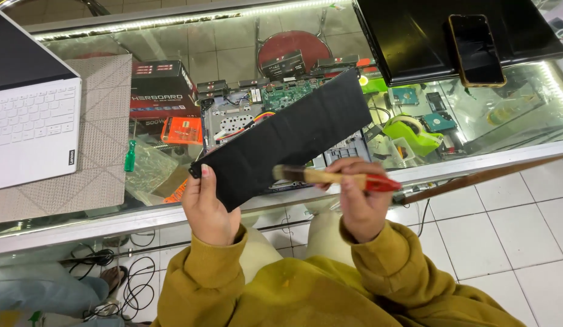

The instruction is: Removing a battery from a laptop by unscrewing it and then cleaning the component with a brush.

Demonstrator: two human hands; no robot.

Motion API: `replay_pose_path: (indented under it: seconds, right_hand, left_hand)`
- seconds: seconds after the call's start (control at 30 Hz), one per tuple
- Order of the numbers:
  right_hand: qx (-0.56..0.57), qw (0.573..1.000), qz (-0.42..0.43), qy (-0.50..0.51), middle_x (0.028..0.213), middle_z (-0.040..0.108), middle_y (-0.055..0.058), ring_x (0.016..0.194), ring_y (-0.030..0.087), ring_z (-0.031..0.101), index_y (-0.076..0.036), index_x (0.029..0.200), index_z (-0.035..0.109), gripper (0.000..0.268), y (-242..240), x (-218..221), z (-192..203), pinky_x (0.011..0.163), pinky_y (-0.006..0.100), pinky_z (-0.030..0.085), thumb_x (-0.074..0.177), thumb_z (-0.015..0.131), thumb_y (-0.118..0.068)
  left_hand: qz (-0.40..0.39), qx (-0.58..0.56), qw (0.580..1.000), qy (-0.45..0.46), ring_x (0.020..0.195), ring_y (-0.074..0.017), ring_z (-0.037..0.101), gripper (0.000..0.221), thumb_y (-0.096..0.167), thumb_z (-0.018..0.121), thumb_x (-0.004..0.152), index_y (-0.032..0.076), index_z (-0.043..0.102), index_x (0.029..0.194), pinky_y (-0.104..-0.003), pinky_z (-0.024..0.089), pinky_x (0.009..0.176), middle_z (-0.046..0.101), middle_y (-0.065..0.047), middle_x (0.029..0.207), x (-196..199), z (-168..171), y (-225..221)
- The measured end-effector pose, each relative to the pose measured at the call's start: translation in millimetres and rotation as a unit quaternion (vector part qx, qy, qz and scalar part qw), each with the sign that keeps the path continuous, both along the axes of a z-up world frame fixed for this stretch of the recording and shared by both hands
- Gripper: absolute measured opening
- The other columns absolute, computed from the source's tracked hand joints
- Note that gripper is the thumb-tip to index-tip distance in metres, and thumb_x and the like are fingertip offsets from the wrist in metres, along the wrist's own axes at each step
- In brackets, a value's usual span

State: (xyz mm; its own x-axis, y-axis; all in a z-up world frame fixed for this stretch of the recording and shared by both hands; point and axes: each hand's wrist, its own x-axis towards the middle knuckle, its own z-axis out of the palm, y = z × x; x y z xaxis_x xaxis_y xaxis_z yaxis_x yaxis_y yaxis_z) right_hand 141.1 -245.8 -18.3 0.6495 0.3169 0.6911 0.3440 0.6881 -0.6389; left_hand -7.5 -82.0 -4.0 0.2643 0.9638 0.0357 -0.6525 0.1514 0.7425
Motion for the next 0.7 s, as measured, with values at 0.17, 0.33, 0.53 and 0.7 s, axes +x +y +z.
replay_pose_path:
  seconds: [0.17,0.33,0.53,0.7]
  right_hand:
    - [-0.015,0.950,-0.265,-0.164,0.101,0.063,0.033,0.081,0.036,0.069,0.001,0.095,0.051,0.010,-22.1,21.2,8.0,0.070,0.038,0.059,0.100,0.057,-0.004]
    - [-0.170,0.981,0.015,-0.091,0.101,0.072,0.030,0.083,0.037,0.077,0.003,0.113,0.071,0.030,-25.8,-46.3,-32.0,0.067,0.046,0.062,0.088,0.069,-0.014]
    - [-0.023,0.930,-0.276,-0.241,0.092,0.070,0.029,0.080,0.040,0.069,0.002,0.088,0.063,0.007,-14.9,29.1,-7.7,0.074,0.044,0.057,0.093,0.064,-0.003]
    - [-0.049,0.989,0.141,-0.006,0.088,0.068,0.020,0.066,0.019,0.068,0.007,0.115,0.063,0.020,-15.8,-27.6,-17.4,0.056,0.037,0.062,0.101,0.057,-0.005]
  left_hand:
    - [0.014,0.004,1.000,-0.012,0.093,-0.0346,0.076,0.021,0.011,0.055,0.105,-0.004,0.069,0.107,-0.054,0.065,0.085,0.075,-0.026,0.104,-9.4,30.3,-10.3]
    - [0.015,0.027,0.999,0.009,0.090,-0.0332,0.076,0.020,0.010,0.054,0.106,-0.004,0.069,0.109,-0.052,0.065,0.082,0.075,-0.024,0.099,-4.8,-80.8,12.1]
    - [0.005,0.041,0.999,-0.004,0.093,-0.0334,0.076,0.020,0.007,0.051,0.106,-0.004,0.068,0.107,-0.052,0.064,0.085,0.075,-0.026,0.102,-10.1,-24.5,2.2]
    - [0.020,0.042,0.999,-0.005,0.089,-0.0321,0.076,0.019,0.007,0.053,0.105,-0.005,0.068,0.107,-0.051,0.065,0.084,0.074,-0.025,0.099,0.2,-25.1,-7.1]
